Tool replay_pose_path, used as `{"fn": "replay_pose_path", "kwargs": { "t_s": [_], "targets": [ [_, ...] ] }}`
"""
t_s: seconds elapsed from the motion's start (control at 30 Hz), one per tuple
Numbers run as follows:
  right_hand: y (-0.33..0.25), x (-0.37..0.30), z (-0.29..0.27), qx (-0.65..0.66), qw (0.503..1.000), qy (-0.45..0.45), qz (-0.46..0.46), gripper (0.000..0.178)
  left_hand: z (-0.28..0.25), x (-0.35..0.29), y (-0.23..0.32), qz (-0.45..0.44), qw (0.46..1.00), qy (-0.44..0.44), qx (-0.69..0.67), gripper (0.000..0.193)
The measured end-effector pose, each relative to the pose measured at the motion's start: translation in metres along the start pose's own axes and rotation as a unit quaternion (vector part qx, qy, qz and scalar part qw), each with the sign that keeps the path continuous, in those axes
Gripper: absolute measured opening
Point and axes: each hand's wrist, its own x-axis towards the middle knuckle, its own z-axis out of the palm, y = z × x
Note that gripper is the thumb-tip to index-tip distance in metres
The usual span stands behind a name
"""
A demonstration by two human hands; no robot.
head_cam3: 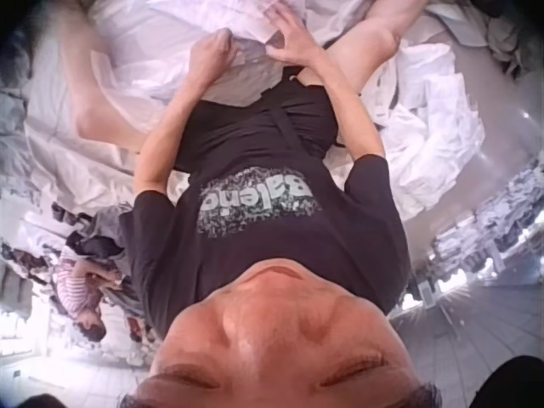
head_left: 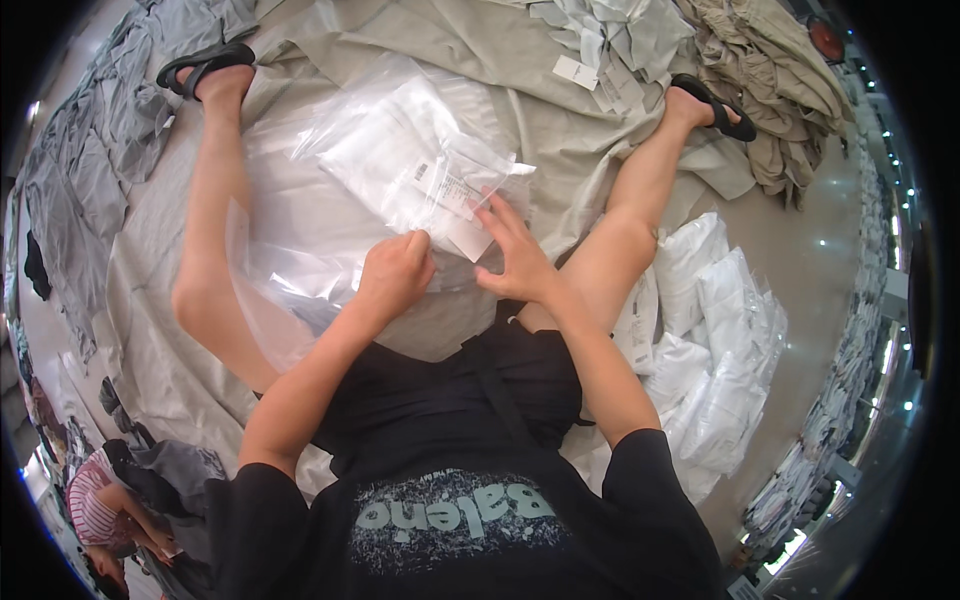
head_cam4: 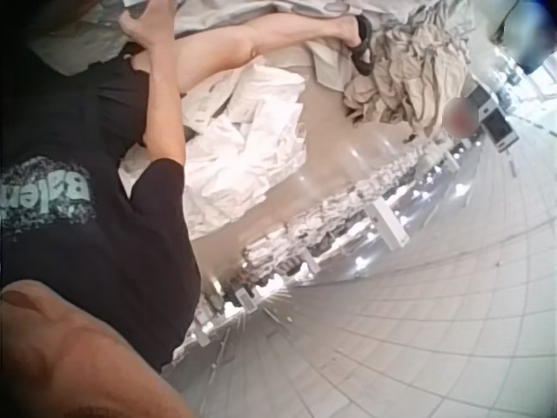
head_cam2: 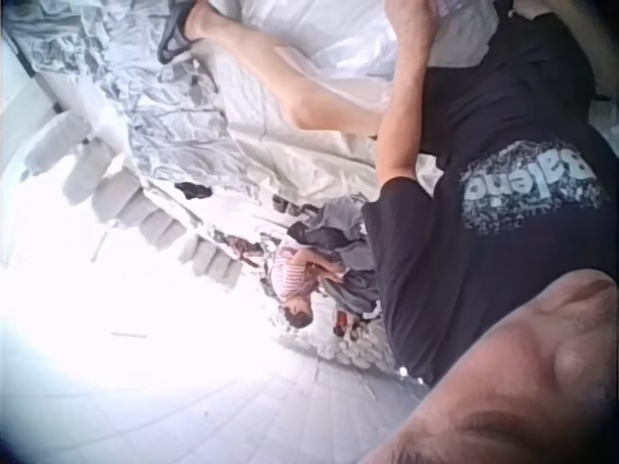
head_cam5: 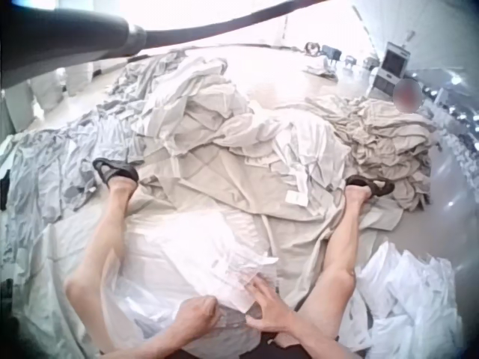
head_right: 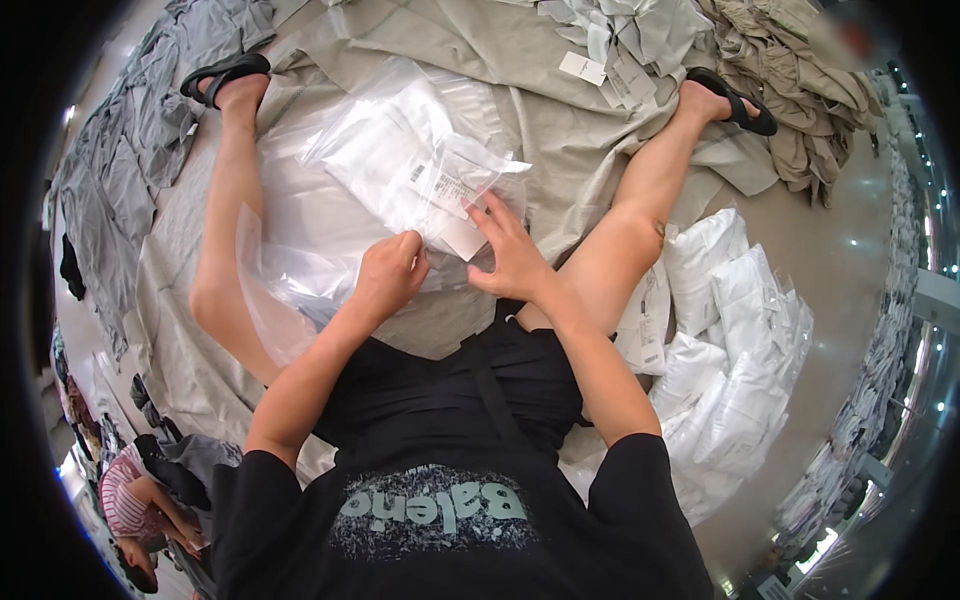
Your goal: The person sits on the floor and repeatedly folds white shirts, smoothing them out before placing them into clear plastic bags. The person handles the shirts one at a time, folding them neatly and stacking the packaged items to the side.
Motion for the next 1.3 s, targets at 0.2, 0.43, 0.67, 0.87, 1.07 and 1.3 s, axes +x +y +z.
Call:
{"fn": "replay_pose_path", "kwargs": {
  "t_s": [0.2,0.43,0.67,0.87,1.07,1.3],
  "targets": [
    [0.049,0.007,0.001,0.039,0.997,-0.04,0.053,0.063,0.004,0.003,-0.001,0.01,1.0,0.002,-0.005,0.017],
    [0.01,0.023,0.001,-0.003,0.997,-0.013,-0.073,0.066,0.0,0.005,0.004,0.015,0.999,0.03,-0.006,0.018],
    [0.029,0.035,0.031,-0.002,0.995,0.095,0.011,0.063,0.0,0.006,0.004,0.048,0.998,0.035,-0.001,0.019],
    [-0.001,0.068,0.056,-0.003,0.986,0.165,0.003,0.047,-0.003,0.012,0.016,0.03,0.998,0.056,0.022,0.022],
    [0.028,0.082,0.017,-0.365,0.91,0.077,-0.182,0.051,0.01,0.02,0.011,-0.044,0.994,0.075,0.071,0.023],
    [0.109,0.084,0.059,-0.218,0.971,0.096,0.024,0.082,0.075,0.007,-0.015,-0.136,0.982,-0.068,0.111,0.014]
  ]
}}
